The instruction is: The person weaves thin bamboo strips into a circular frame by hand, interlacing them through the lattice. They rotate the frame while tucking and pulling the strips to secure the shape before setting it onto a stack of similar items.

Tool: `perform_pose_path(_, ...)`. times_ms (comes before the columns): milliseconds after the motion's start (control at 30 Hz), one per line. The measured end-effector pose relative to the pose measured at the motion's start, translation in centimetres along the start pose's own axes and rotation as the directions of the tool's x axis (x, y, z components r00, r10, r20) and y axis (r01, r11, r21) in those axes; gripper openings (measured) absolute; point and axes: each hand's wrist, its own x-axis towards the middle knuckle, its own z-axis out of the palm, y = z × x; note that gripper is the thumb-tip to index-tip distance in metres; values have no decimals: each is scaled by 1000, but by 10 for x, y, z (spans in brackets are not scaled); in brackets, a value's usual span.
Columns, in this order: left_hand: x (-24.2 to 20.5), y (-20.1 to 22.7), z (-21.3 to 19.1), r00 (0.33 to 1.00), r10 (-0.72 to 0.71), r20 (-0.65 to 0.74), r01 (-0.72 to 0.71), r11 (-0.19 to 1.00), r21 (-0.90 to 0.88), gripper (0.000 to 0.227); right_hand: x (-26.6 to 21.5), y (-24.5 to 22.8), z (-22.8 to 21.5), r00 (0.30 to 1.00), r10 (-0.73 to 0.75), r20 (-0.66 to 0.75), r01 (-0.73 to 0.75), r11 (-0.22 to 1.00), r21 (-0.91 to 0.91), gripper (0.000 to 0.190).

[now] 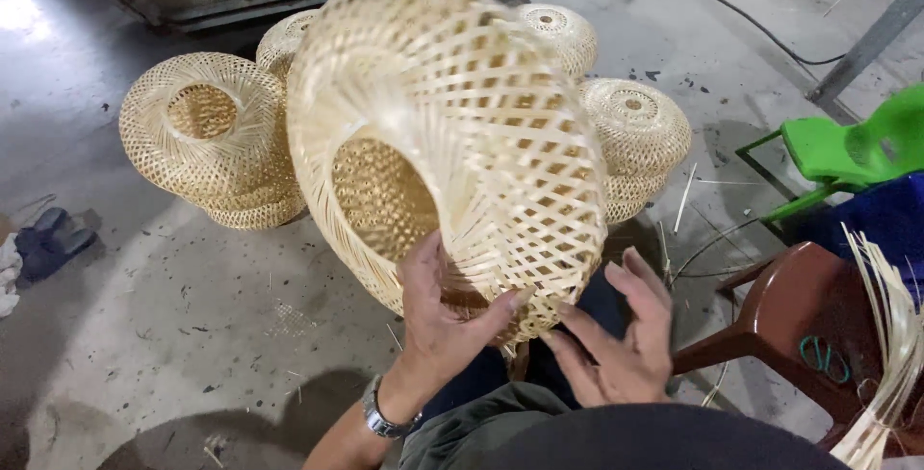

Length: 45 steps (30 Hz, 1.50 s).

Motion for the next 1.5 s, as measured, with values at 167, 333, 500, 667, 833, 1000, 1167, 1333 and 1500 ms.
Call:
perform_pose_path(167,-8,10,13,985,-148,-86,119,952,-280,88,-12,7,5,997,-14,75,6,995,104,50)
perform_pose_path(333,-11,13,11,988,-96,-124,61,963,-262,87,-9,5,3,995,-70,69,64,994,83,52)
perform_pose_path(500,-14,21,8,988,-102,-118,74,972,-224,86,-9,2,2,992,-117,52,113,992,61,53)
perform_pose_path(667,-20,23,6,989,-99,-105,67,959,-276,86,-6,-7,-4,987,-146,68,143,989,49,52)
perform_pose_path(833,-25,27,3,991,-16,-129,-8,983,-181,90,-4,-14,-5,983,-181,35,180,983,36,52)
perform_pose_path(1000,-31,29,1,986,2,-169,-47,964,-261,89,-7,-23,-7,987,-154,34,152,986,66,52)
perform_pose_path(1167,-34,34,-2,985,-3,-170,-47,956,-290,87,-12,-28,-9,992,-122,29,119,989,82,52)
perform_pose_path(1333,-36,36,-3,986,-45,-163,-11,944,-331,87,-10,-34,-12,990,-135,50,132,989,68,55)
perform_pose_path(1500,-37,37,-4,985,-61,-163,0,938,-348,91,-9,-38,-16,985,-135,110,131,990,47,59)
